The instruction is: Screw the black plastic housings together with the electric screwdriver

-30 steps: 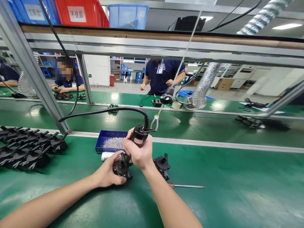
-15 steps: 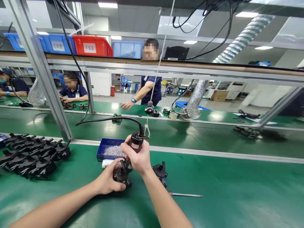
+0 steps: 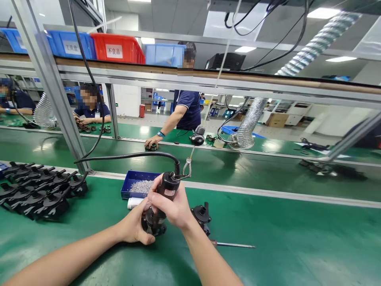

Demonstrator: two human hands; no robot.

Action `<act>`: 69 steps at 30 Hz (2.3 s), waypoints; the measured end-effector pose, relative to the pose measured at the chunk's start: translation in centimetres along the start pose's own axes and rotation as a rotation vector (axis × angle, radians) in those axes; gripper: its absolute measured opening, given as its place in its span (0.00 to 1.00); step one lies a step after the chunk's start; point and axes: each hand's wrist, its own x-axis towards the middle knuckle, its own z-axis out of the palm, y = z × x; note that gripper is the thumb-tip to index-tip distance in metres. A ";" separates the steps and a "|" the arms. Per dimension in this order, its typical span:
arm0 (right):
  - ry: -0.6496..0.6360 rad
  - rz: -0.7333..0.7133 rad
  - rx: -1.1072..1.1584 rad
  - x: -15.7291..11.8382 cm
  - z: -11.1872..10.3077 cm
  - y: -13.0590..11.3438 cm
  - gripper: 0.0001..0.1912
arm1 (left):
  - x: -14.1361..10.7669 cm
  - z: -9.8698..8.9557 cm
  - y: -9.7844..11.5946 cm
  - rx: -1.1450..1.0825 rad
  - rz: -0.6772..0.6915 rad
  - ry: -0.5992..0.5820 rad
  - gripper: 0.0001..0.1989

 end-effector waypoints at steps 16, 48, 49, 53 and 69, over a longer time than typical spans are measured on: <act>0.169 -0.023 -0.013 -0.2 1.7 -0.1 0.10 | 0.0 0.2 0.1 -0.064 -0.066 0.015 0.51; 0.165 -0.018 -0.004 -0.1 0.4 0.4 0.09 | -1.3 3.7 -0.3 -0.074 -0.073 -0.062 0.53; 0.152 -0.018 0.009 -0.2 0.2 0.3 0.09 | -1.3 3.7 -0.5 -0.071 -0.074 -0.065 0.53; 0.177 -0.038 0.032 -0.1 0.2 0.3 0.08 | -1.3 3.6 -0.8 -0.091 -0.079 -0.073 0.52; 0.272 -0.058 -0.033 1.2 1.1 1.3 0.10 | -1.3 2.5 -0.2 0.000 -0.051 -0.104 0.59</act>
